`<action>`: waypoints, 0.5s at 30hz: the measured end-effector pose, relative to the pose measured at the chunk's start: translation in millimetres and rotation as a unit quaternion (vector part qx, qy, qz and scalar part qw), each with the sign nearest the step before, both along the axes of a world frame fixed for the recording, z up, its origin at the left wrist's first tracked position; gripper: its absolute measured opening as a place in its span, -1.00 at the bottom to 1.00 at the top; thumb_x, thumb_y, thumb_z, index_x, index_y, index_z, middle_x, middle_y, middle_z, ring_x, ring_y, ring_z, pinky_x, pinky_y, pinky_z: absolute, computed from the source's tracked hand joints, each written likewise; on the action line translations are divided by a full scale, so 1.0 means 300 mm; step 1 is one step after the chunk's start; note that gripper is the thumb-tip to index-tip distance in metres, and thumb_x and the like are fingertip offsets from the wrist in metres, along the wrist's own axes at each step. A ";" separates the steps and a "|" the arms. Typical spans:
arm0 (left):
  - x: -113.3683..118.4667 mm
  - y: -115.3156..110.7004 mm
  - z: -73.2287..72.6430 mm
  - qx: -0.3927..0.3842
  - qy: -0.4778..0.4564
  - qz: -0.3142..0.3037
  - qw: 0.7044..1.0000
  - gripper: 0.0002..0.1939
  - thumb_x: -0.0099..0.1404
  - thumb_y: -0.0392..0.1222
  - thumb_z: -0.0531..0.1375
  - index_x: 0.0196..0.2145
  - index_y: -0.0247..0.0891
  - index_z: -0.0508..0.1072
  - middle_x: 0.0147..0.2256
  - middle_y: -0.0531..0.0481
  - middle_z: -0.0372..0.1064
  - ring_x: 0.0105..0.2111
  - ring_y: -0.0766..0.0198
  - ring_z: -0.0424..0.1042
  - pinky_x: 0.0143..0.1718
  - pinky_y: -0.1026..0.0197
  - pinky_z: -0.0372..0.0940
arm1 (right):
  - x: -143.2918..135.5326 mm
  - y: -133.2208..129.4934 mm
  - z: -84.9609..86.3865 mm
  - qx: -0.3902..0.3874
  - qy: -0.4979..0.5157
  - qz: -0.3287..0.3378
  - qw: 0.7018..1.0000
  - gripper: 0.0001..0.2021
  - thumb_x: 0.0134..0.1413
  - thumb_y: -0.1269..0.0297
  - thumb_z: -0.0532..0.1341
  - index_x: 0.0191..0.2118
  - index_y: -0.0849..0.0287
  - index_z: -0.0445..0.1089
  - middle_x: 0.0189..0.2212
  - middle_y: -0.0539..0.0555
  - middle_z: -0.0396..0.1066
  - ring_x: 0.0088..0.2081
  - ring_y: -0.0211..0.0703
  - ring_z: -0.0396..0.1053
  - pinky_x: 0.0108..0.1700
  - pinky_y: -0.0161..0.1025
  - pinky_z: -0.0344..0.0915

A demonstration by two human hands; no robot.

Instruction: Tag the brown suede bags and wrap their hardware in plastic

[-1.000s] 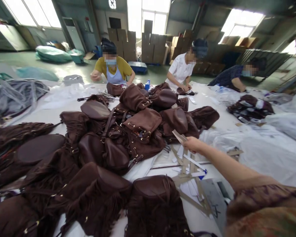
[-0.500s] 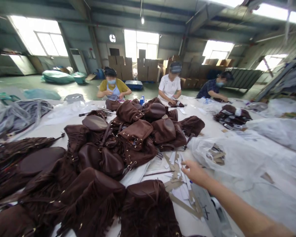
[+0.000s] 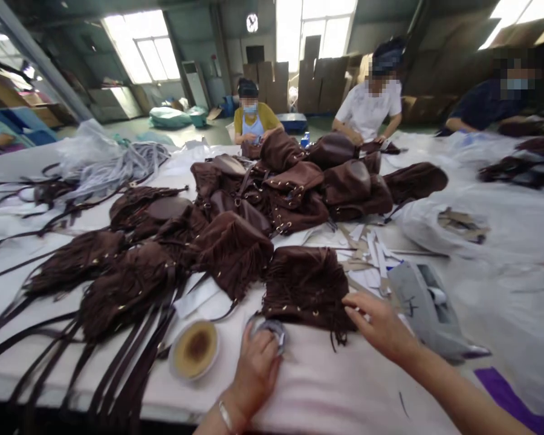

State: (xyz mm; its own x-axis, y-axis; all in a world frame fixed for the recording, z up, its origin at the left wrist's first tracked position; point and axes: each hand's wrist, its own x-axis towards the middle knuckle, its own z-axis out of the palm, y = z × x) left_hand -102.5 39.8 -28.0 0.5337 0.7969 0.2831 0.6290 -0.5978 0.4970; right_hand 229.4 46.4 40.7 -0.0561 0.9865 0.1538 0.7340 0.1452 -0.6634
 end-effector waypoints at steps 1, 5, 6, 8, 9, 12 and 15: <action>0.003 -0.019 -0.002 0.026 0.005 -0.004 1.000 -0.71 0.28 -0.34 0.11 -0.06 -0.17 0.45 -0.13 -0.13 0.48 -0.02 0.09 0.42 0.28 -0.33 -0.02 | -0.013 -0.040 -0.024 0.009 0.001 0.006 1.000 -0.80 0.22 0.24 0.12 -0.18 0.11 0.48 -0.19 0.12 0.51 -0.13 -0.04 0.45 -0.03 -0.10 0.39; 0.016 -0.056 -0.004 0.038 0.019 0.008 0.999 -0.84 0.28 -0.25 0.20 -0.16 -0.18 0.47 -0.19 -0.10 0.48 0.06 0.04 0.32 0.27 -0.28 -0.08 | -0.095 -0.241 -0.116 0.034 0.009 0.011 0.999 -0.81 0.23 0.21 0.14 -0.16 0.09 0.48 -0.15 0.12 0.51 -0.10 -0.03 0.46 -0.06 -0.13 0.42; 0.016 -0.063 -0.007 0.042 0.019 0.013 0.999 -0.86 0.27 -0.24 0.22 -0.18 -0.18 0.48 -0.21 -0.10 0.48 0.06 0.03 0.31 0.27 -0.27 -0.09 | -0.120 -0.298 -0.136 0.039 0.013 0.010 0.999 -0.81 0.24 0.21 0.14 -0.17 0.09 0.48 -0.15 0.12 0.52 -0.11 -0.04 0.47 -0.09 -0.15 0.44; 0.014 -0.078 -0.012 0.053 0.015 0.019 0.998 -0.87 0.26 -0.23 0.25 -0.21 -0.18 0.50 -0.22 -0.09 0.48 0.07 0.02 0.29 0.26 -0.24 -0.07 | -0.168 -0.409 -0.169 0.045 0.022 0.009 0.999 -0.81 0.23 0.21 0.14 -0.19 0.09 0.49 -0.17 0.12 0.53 -0.14 -0.05 0.49 -0.12 -0.17 0.46; 0.014 -0.086 -0.013 0.059 0.010 0.020 0.998 -0.89 0.25 -0.23 0.26 -0.23 -0.18 0.51 -0.22 -0.09 0.48 0.06 0.02 0.30 0.24 -0.22 -0.04 | -0.188 -0.461 -0.180 0.048 0.026 0.008 0.998 -0.81 0.23 0.21 0.14 -0.19 0.09 0.49 -0.17 0.11 0.53 -0.14 -0.05 0.49 -0.11 -0.17 0.46; 0.020 -0.119 0.000 0.058 -0.017 0.020 0.998 -0.93 0.26 -0.18 0.26 -0.37 -0.20 0.52 -0.30 -0.07 0.47 -0.07 0.07 0.36 0.11 -0.07 0.15 | -0.223 -0.590 -0.195 0.049 0.035 0.018 0.998 -0.81 0.24 0.22 0.14 -0.17 0.09 0.49 -0.17 0.11 0.53 -0.14 -0.06 0.50 -0.08 -0.16 0.46; 0.035 -0.160 0.034 0.028 -0.068 0.001 0.997 -0.78 0.29 -0.11 0.23 -0.48 -0.22 0.51 -0.40 -0.03 0.42 -0.25 0.19 0.38 -0.07 0.11 0.26 | -0.228 -0.653 -0.177 0.061 0.032 0.021 0.997 -0.81 0.26 0.23 0.13 -0.15 0.09 0.48 -0.17 0.11 0.53 -0.14 -0.06 0.50 -0.07 -0.14 0.45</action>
State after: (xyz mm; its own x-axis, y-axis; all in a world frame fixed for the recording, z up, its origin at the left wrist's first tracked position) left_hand -92.0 -8.1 -17.8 0.4867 0.7786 0.3961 0.5590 -0.6260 0.5438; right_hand 161.0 -149.6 -12.5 -0.0834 0.9572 0.2771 0.6817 0.2576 -0.6847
